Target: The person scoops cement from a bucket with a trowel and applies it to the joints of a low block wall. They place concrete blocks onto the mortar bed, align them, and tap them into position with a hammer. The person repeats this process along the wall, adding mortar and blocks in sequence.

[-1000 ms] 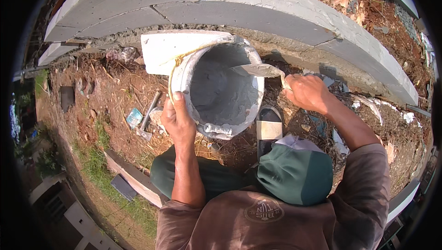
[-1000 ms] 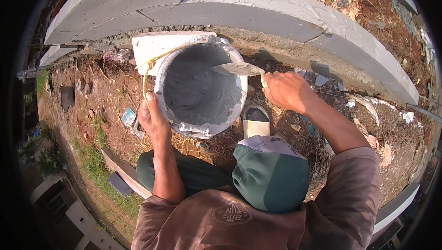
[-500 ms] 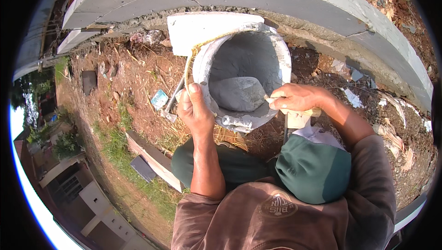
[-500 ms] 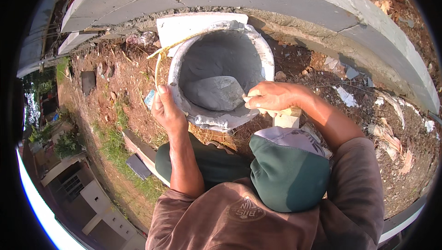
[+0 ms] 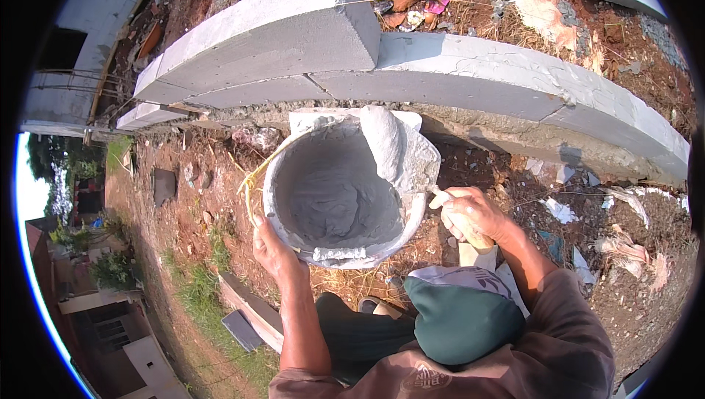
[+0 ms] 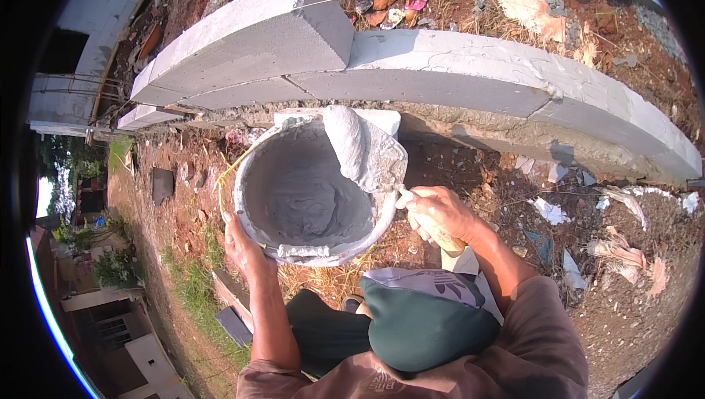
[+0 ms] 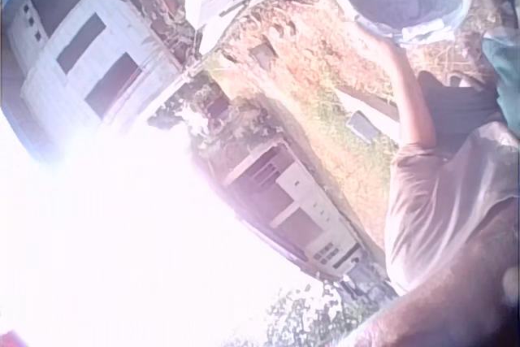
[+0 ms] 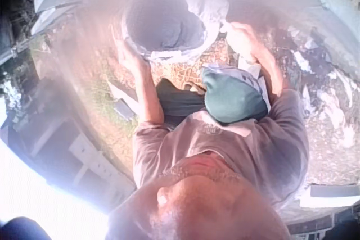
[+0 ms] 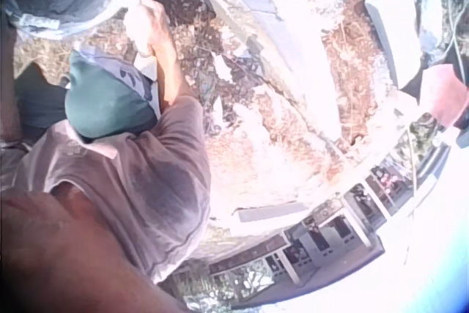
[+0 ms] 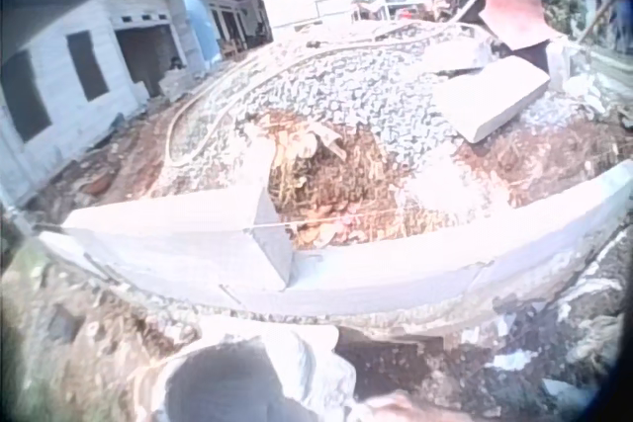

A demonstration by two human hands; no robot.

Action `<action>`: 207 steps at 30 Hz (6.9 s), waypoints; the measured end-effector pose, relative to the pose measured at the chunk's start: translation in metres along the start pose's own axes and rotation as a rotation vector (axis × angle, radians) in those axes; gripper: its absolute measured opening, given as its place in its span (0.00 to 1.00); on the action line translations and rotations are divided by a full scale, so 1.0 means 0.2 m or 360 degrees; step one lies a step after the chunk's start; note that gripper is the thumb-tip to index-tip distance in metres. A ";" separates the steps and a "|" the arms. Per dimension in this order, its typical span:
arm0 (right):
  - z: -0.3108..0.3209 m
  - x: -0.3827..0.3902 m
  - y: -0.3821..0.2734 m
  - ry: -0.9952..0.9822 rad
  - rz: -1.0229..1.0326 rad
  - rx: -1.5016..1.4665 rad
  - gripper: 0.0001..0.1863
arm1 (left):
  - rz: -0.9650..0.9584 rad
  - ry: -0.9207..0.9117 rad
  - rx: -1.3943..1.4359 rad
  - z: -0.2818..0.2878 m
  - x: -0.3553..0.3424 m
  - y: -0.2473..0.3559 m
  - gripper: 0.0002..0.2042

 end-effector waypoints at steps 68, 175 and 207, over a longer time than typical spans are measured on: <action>-0.44 -0.32 0.02 0.0294 0.0791 0.1283 0.24 | -0.0049 0.0483 -0.0313 0.66 0.00 0.07 0.22; 0.09 0.17 -0.57 0.0406 -0.0102 0.0892 0.17 | -0.0227 -0.0125 -0.0032 -0.13 -0.01 -0.07 0.18; 0.55 0.38 0.08 0.1235 0.0961 0.2059 0.16 | -0.0263 0.0658 0.0438 0.61 -0.33 0.02 0.17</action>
Point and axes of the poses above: each hand's wrist, its own x-axis away from the middle knuckle, its own z-axis out of the back of the hand, y = z × x, the point moved 3 cm from there along -x, towards the middle knuckle, and after that the axes turned 6 degrees about -x, right-handed, at the moved point
